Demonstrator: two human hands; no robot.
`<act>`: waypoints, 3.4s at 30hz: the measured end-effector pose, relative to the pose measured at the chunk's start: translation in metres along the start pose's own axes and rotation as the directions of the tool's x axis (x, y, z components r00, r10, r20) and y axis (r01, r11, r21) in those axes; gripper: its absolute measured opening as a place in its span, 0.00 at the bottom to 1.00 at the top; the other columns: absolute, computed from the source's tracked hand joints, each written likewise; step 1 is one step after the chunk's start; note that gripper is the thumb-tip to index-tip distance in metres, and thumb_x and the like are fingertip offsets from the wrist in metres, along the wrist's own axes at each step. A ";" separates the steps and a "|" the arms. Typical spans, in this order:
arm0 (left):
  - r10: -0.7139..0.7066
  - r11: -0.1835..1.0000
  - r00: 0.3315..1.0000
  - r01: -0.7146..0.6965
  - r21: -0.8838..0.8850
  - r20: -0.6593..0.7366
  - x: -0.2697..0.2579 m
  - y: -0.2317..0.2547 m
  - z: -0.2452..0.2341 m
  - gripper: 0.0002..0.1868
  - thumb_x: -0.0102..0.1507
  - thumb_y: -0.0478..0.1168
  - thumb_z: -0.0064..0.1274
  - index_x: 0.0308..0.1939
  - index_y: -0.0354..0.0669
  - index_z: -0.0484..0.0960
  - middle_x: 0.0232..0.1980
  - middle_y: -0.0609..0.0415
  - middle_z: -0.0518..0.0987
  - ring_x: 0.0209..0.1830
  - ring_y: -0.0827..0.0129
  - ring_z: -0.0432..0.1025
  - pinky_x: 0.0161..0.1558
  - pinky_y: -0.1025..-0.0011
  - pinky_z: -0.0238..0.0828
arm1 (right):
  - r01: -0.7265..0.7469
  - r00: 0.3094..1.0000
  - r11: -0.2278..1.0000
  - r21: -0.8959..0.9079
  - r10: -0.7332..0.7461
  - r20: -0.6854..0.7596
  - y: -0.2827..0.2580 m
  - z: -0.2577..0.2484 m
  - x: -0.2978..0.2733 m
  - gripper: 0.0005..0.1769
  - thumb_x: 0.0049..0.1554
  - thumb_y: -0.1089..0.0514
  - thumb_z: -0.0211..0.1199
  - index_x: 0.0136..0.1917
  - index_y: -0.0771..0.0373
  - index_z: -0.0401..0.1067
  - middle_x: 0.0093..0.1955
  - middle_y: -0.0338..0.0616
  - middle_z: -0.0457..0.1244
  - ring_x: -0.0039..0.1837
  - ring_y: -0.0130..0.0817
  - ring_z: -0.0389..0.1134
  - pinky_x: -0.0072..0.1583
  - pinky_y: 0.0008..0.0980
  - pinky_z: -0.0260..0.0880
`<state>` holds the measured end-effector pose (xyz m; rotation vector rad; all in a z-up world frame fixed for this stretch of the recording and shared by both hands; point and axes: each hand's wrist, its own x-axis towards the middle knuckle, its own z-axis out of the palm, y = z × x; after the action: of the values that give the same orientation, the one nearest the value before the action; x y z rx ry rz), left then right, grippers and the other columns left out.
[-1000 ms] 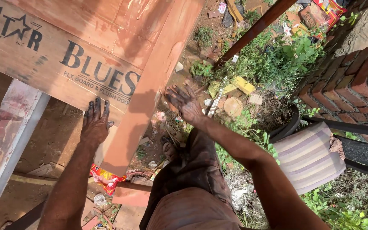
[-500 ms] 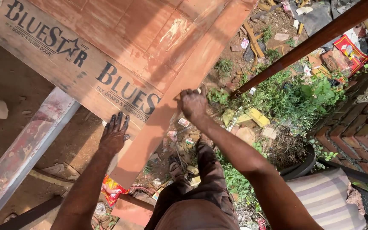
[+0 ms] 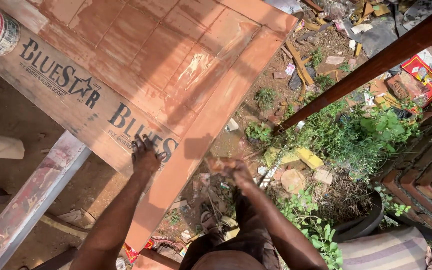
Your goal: The person applies a reddish paste to a wooden door surface using a scraper, dipping the tool into a can of the substance and spreading it into grooves and across the panels.
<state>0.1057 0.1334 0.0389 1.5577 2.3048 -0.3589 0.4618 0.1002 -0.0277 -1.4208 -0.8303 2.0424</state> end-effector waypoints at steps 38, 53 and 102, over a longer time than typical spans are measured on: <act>0.146 0.936 0.969 -0.070 0.344 -0.199 0.042 0.013 0.006 0.66 0.50 0.62 0.59 0.76 0.25 0.40 0.75 0.14 0.40 0.77 0.22 0.41 0.72 0.40 0.49 | 0.742 0.532 0.661 -0.114 -0.684 -0.499 -0.268 -0.259 0.266 0.19 0.67 0.61 0.54 0.69 0.52 0.75 0.63 0.63 0.67 0.64 0.53 0.67 0.67 0.49 0.68; 0.100 0.921 0.985 -0.037 0.389 -0.143 0.019 0.004 0.018 0.66 0.52 0.64 0.58 0.77 0.25 0.40 0.76 0.15 0.40 0.77 0.21 0.44 0.73 0.41 0.51 | 0.681 0.514 0.717 -0.146 -0.611 -0.602 -0.298 -0.306 0.357 0.27 0.61 0.66 0.51 0.71 0.55 0.73 0.58 0.48 0.73 0.49 0.44 0.67 0.59 0.41 0.75; 0.050 0.982 0.987 -0.076 0.170 0.153 0.027 -0.043 0.023 0.59 0.63 0.49 0.54 0.75 0.23 0.23 0.78 0.19 0.21 0.81 0.30 0.21 0.78 0.47 0.26 | 0.973 0.219 0.229 -0.003 -0.933 -0.284 -0.107 -0.097 0.193 0.29 0.67 0.35 0.50 0.72 0.51 0.70 0.73 0.43 0.65 0.72 0.37 0.69 0.74 0.43 0.64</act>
<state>0.0591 0.1318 0.0076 1.6219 2.1540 -0.6552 0.4992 0.3281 -0.0972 -0.6157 -1.0163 0.8625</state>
